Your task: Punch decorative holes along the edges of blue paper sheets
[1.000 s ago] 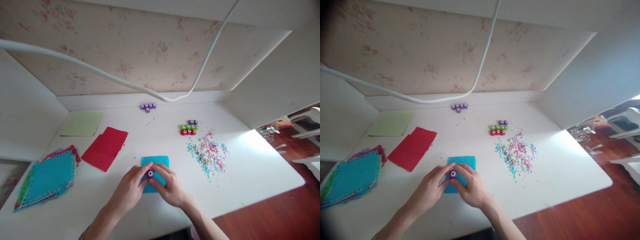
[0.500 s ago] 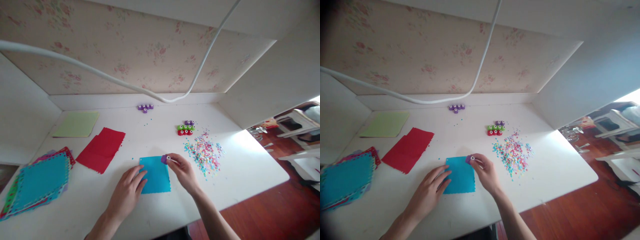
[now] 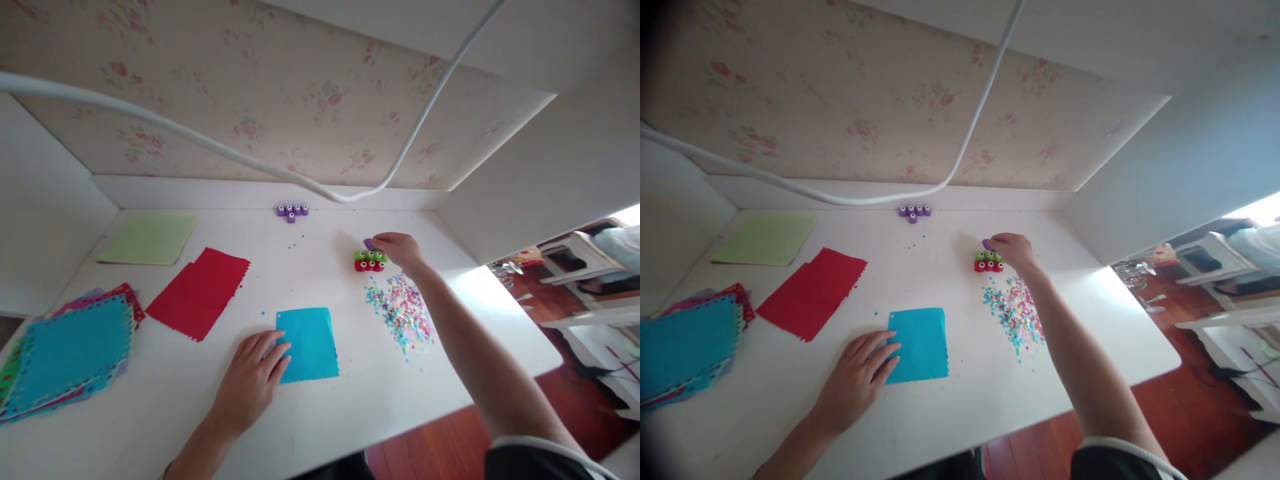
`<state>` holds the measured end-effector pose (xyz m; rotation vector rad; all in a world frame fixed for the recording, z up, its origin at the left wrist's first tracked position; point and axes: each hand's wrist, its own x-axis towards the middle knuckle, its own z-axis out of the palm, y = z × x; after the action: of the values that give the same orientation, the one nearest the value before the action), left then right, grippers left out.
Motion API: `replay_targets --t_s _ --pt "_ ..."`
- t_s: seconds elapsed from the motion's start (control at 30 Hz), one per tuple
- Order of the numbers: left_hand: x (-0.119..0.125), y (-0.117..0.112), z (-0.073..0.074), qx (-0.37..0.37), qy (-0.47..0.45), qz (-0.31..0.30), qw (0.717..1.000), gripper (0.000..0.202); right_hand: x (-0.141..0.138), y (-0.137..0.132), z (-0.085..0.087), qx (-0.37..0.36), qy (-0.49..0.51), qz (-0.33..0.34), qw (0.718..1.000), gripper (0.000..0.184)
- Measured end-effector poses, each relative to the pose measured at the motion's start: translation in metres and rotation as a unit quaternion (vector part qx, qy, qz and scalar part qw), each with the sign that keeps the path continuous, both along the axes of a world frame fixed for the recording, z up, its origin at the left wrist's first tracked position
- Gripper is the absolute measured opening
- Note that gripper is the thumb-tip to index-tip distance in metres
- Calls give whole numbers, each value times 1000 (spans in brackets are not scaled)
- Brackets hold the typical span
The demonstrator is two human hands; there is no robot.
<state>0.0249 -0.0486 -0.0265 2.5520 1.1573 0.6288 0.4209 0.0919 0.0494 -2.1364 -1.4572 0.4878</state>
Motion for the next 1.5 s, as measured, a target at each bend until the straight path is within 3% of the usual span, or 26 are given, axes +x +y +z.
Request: replay_targets --t_s 0.27,0.57,0.8,0.97,1.13,1.23,1.37,1.5 --pt "0 0 -1 -6 -11 -1 1000 21 3 45 -8 -88 -184 30 979 26" --pt "-1 1 0 -5 -18 -3 1000 21 -4 43 -24 -88 -287 73 951 26" --pt "-1 2 0 -7 -16 -4 1000 21 -13 41 -16 -74 -303 79 947 31" --pt "0 1 1 1 -7 0 1000 23 -65 61 -12 -35 -251 163 953 39" --pt "4 -1 5 20 14 -9 1000 29 -147 100 -26 -5 -202 259 945 52" --pt "5 -2 10 8 13 -5 1000 33 -181 123 -32 0 -187 286 940 52" --pt "6 -3 15 0 12 2 1000 35 -197 138 -35 -6 -165 274 948 38" --pt "7 -2 13 9 17 8 1000 33 -197 127 -32 7 -132 274 953 32"
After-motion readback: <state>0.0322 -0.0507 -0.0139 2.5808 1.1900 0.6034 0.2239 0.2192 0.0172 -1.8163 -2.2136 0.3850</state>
